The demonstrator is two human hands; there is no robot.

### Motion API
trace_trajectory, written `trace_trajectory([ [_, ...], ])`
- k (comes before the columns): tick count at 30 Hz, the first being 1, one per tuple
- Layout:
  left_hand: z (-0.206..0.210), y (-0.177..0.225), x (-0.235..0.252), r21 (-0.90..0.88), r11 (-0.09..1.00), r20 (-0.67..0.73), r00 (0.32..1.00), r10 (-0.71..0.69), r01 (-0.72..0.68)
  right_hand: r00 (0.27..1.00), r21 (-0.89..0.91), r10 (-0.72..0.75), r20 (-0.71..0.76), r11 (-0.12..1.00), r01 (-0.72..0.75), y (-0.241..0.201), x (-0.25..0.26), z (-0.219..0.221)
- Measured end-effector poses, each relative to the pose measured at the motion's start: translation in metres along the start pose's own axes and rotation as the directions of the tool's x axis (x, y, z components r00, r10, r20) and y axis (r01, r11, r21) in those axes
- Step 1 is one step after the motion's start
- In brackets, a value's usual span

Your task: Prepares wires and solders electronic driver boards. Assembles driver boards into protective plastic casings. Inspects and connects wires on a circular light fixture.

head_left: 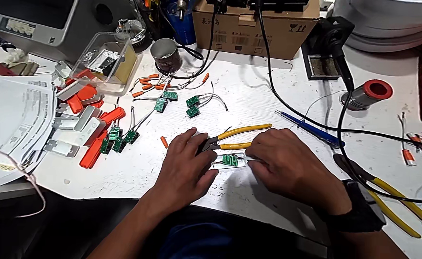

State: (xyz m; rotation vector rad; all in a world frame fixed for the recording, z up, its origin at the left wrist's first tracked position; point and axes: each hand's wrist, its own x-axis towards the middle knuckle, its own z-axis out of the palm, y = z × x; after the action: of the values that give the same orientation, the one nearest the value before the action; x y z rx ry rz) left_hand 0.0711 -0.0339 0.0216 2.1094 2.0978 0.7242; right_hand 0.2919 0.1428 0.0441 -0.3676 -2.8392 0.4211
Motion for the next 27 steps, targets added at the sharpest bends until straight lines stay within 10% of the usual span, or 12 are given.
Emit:
trace_trajectory([
  [9,-0.04,-0.043,-0.011,0.071,0.985,-0.282,0.95,-0.131,0.157,0.951,0.049,0.023,-0.307,0.999,-0.009,0.003,0.002,-0.004],
  [14,-0.096,-0.105,-0.029,0.358,0.683,-0.331,0.77,-0.545,0.637,0.944,0.058,0.004,-0.331,0.998,0.016,0.005,0.002,-0.004],
  [18,-0.115,-0.142,-0.043,0.394,0.508,-0.266,0.623,-0.735,0.766,0.939,0.069,0.013,-0.345,0.998,0.011,0.005,0.001,-0.002],
  [27,-0.078,-0.088,-0.026,0.23,0.918,-0.381,0.898,-0.22,0.323,0.91,0.103,-0.019,-0.413,0.992,0.068,-0.009,0.001,0.006],
])
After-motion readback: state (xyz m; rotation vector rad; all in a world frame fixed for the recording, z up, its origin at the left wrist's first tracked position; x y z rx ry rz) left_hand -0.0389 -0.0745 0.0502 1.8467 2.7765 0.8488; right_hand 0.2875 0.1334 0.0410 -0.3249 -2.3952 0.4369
